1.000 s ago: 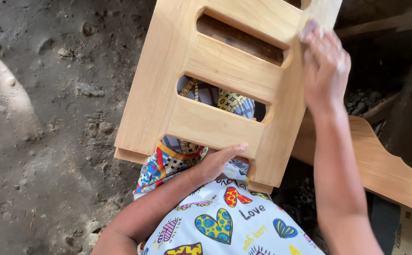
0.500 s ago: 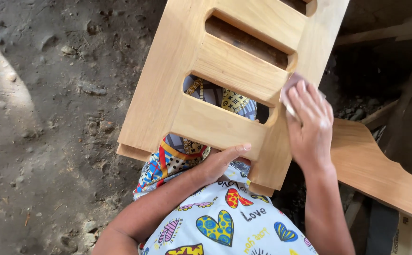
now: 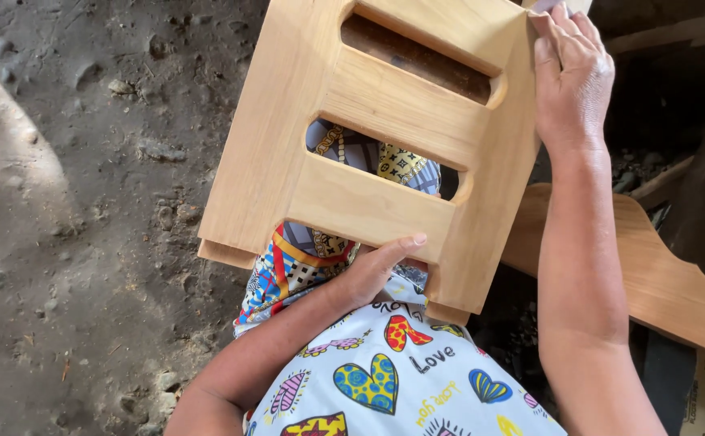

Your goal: Sanding a wooden furniture component manually with sandpaper

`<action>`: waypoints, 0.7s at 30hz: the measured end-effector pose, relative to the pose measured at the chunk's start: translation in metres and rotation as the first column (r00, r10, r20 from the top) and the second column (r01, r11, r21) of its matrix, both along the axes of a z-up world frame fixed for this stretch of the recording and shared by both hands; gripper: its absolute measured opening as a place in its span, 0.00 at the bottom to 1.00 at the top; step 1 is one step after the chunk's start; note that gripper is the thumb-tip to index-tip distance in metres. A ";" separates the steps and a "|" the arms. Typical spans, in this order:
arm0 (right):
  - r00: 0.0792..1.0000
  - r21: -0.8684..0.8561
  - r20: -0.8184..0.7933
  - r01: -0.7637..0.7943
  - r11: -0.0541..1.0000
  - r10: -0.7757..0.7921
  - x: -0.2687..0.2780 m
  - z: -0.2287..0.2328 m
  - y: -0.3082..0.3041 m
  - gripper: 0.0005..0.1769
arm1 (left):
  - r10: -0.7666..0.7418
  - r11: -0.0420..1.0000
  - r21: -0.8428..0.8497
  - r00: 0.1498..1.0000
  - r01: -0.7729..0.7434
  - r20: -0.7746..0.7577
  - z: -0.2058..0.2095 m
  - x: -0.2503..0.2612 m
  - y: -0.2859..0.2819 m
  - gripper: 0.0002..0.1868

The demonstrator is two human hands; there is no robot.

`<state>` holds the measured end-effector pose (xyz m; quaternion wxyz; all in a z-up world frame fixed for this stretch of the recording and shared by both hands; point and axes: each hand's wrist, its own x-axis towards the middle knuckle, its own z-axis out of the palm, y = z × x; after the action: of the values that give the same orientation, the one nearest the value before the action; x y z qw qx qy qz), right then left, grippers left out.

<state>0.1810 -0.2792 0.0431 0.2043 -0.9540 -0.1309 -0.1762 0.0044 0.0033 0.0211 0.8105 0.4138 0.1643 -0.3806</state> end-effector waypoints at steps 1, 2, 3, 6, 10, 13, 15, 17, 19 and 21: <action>1.000 0.000 0.001 0.004 1.000 -0.004 -0.011 0.005 0.009 0.18 | -0.004 1.000 0.000 1.000 0.004 0.001 0.000 -0.002 0.001 0.25; 0.999 -0.013 -0.030 0.027 1.000 -0.027 -0.020 0.010 0.018 0.18 | 0.002 1.000 0.002 1.000 -0.002 0.011 0.000 -0.002 0.001 0.26; 0.997 -0.027 -0.061 0.048 0.998 -0.050 -0.028 0.015 0.027 0.19 | 0.008 1.000 0.004 1.000 -0.008 0.021 0.000 -0.001 0.002 0.26; 0.992 -0.043 -0.095 0.083 0.996 -0.087 -0.090 0.023 0.052 0.22 | 0.050 0.999 -0.016 0.998 -0.050 0.028 -0.004 -0.003 0.001 0.24; 0.981 -0.060 -0.143 0.126 0.990 -0.133 -0.148 0.028 0.073 0.20 | -0.033 0.998 0.060 0.999 0.031 0.025 -0.004 0.000 0.005 0.23; 0.978 -0.053 -0.135 0.151 0.987 -0.157 -0.144 0.022 0.065 0.18 | -0.081 0.997 -0.001 0.995 0.081 0.050 0.001 0.004 0.006 0.29; 1.000 0.029 0.001 0.019 0.999 -0.019 -0.118 0.016 0.048 0.15 | -0.045 0.999 -0.014 0.991 0.047 0.122 -0.002 0.002 0.005 0.28; 0.999 0.034 -0.022 0.050 0.998 -0.049 -0.078 0.012 0.029 0.16 | -0.033 0.998 -0.054 0.991 0.040 0.130 0.003 0.001 0.003 0.31; 0.998 0.038 -0.022 0.061 0.997 -0.060 -0.039 0.007 0.013 0.18 | -0.002 0.995 -0.095 0.987 0.017 0.160 0.007 0.004 0.004 0.34; 0.986 0.099 -0.103 0.144 0.985 -0.133 -0.008 -0.002 -0.004 0.20 | -0.013 1.000 0.021 0.995 0.015 -0.097 0.010 0.003 0.004 0.25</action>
<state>0.1726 -0.2828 0.0409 0.2481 -0.9559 -0.0446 -0.1506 0.0076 0.0076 0.0315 0.7944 0.4049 0.2047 -0.4038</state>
